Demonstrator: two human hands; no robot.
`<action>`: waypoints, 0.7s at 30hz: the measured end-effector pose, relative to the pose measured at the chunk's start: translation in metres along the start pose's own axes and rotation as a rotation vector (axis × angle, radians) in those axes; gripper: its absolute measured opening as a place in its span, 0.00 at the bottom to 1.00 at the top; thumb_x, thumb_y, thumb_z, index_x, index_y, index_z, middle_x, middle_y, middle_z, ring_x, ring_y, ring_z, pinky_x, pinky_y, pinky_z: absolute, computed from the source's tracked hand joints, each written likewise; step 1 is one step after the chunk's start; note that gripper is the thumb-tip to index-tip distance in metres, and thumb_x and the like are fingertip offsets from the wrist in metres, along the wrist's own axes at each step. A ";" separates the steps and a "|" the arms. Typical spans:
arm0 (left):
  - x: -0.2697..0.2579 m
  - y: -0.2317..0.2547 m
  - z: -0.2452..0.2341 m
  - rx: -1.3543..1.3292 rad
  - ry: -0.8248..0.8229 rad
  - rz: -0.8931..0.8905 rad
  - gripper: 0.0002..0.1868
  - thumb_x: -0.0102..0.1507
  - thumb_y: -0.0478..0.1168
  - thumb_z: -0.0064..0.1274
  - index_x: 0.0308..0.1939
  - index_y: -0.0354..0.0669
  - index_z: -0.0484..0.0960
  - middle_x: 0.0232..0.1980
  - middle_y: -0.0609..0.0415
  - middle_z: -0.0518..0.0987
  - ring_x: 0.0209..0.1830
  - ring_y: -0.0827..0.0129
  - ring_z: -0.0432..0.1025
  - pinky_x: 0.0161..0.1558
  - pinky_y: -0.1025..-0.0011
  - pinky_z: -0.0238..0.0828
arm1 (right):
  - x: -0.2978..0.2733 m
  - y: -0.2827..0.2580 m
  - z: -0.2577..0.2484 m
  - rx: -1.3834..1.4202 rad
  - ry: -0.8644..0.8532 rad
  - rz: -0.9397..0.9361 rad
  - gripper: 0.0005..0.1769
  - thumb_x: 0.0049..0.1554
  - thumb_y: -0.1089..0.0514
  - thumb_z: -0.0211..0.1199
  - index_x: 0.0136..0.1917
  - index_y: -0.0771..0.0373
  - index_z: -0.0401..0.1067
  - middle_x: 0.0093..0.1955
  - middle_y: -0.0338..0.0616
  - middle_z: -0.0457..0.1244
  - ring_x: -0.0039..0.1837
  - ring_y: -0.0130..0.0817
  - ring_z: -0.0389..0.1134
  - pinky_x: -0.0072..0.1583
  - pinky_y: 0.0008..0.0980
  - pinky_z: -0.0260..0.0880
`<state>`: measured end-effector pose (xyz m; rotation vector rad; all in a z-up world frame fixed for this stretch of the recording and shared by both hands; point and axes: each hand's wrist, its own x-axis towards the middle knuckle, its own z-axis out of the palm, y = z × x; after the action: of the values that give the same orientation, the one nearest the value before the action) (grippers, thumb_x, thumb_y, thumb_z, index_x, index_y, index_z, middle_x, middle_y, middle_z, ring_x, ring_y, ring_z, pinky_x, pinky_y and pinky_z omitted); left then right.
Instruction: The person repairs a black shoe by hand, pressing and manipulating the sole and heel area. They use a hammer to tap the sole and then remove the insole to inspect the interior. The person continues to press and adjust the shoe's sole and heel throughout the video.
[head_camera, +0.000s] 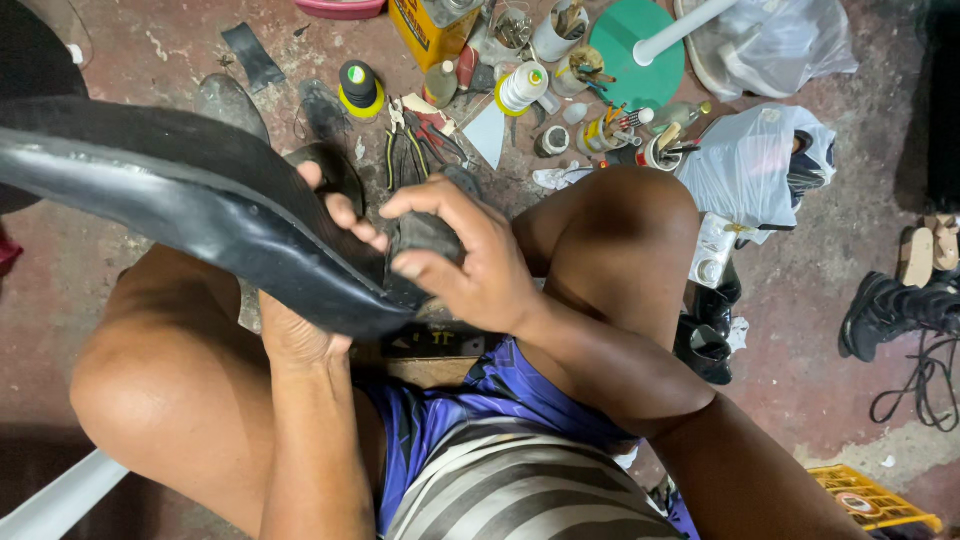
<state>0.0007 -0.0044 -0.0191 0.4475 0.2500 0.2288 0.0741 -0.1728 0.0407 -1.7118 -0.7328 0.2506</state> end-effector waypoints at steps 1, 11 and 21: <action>0.000 0.000 -0.001 -0.025 0.004 -0.003 0.30 0.69 0.43 0.63 0.71 0.35 0.69 0.48 0.43 0.77 0.47 0.56 0.76 0.53 0.58 0.75 | 0.001 0.005 -0.001 0.157 -0.035 0.092 0.23 0.66 0.41 0.60 0.63 0.61 0.67 0.55 0.38 0.65 0.58 0.32 0.66 0.63 0.29 0.67; -0.006 0.007 0.023 0.283 0.243 0.058 0.22 0.63 0.30 0.57 0.61 0.33 0.74 0.56 0.50 0.81 0.55 0.65 0.77 0.63 0.66 0.73 | -0.005 0.075 0.033 1.139 0.073 1.025 0.28 0.65 0.40 0.48 0.65 0.63 0.69 0.57 0.43 0.70 0.55 0.30 0.73 0.59 0.36 0.75; -0.005 0.011 0.025 0.858 0.259 0.125 0.21 0.64 0.30 0.58 0.61 0.34 0.77 0.54 0.55 0.82 0.53 0.74 0.76 0.59 0.72 0.73 | 0.008 0.042 0.012 0.513 -0.108 0.336 0.27 0.70 0.44 0.50 0.72 0.67 0.62 0.65 0.42 0.65 0.67 0.25 0.65 0.71 0.30 0.64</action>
<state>0.0010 -0.0060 0.0092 1.2893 0.5780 0.2970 0.0885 -0.1626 -0.0002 -1.3246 -0.4042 0.7057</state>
